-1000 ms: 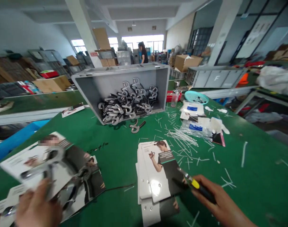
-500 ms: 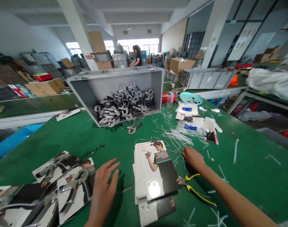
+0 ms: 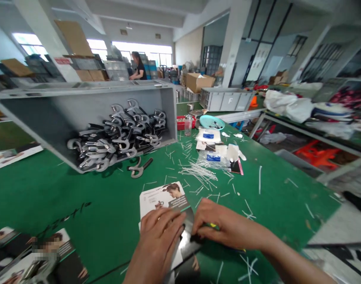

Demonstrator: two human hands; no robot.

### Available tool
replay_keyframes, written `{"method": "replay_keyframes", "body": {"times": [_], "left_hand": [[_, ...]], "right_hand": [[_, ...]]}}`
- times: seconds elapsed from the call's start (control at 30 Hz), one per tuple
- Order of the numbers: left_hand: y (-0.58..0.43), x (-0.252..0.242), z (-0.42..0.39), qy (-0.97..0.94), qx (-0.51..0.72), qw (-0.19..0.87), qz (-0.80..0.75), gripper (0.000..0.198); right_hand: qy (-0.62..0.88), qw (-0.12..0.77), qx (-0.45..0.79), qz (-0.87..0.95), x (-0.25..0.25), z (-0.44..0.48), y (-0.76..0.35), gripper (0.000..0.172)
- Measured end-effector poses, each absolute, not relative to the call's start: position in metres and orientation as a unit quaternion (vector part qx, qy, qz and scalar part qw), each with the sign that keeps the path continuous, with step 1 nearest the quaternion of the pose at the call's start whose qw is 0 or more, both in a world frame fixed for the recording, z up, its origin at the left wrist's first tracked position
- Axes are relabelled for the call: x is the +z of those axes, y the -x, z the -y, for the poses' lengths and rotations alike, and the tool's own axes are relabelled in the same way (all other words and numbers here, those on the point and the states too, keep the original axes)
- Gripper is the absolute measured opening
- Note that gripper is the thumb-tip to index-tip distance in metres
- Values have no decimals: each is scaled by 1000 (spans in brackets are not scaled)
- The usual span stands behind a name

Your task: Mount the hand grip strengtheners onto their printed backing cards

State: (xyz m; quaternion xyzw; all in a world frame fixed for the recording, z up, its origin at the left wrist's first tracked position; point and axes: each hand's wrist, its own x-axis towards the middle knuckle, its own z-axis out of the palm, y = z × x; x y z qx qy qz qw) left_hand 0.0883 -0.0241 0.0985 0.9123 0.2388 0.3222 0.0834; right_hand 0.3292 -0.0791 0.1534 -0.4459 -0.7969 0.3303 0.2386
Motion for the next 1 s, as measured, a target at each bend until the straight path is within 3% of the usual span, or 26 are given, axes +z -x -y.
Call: {"method": "replay_keyframes", "body": {"times": [0.17, 0.3, 0.43, 0.53, 0.67, 0.7, 0.87, 1.0], "left_hand": [[-81, 85, 29, -884, 305, 269, -230, 17], [-80, 83, 42, -801, 314, 343, -377, 12], [-86, 89, 50, -815, 307, 271, -409, 15], [-84, 83, 46, -813, 316, 263, -413, 11], [-65, 51, 34, -700, 366, 246, -562, 66], [-60, 42, 30, -674, 364, 262, -587, 70], [-29, 21, 17, -590, 411, 386, -578, 41], [-12, 31, 14, -437, 472, 497, -583, 53]], "right_hand": [[369, 300, 544, 692, 145, 63, -327, 16], [301, 425, 701, 487, 110, 51, -306, 50], [385, 463, 658, 451, 92, 54, -276, 27], [440, 455, 613, 473, 92, 57, -273, 27], [488, 455, 600, 442, 87, 53, -281, 28], [489, 460, 601, 434, 85, 52, -281, 29], [457, 460, 643, 409, 73, 50, -270, 28], [451, 453, 647, 415, 73, 47, -259, 24]]}}
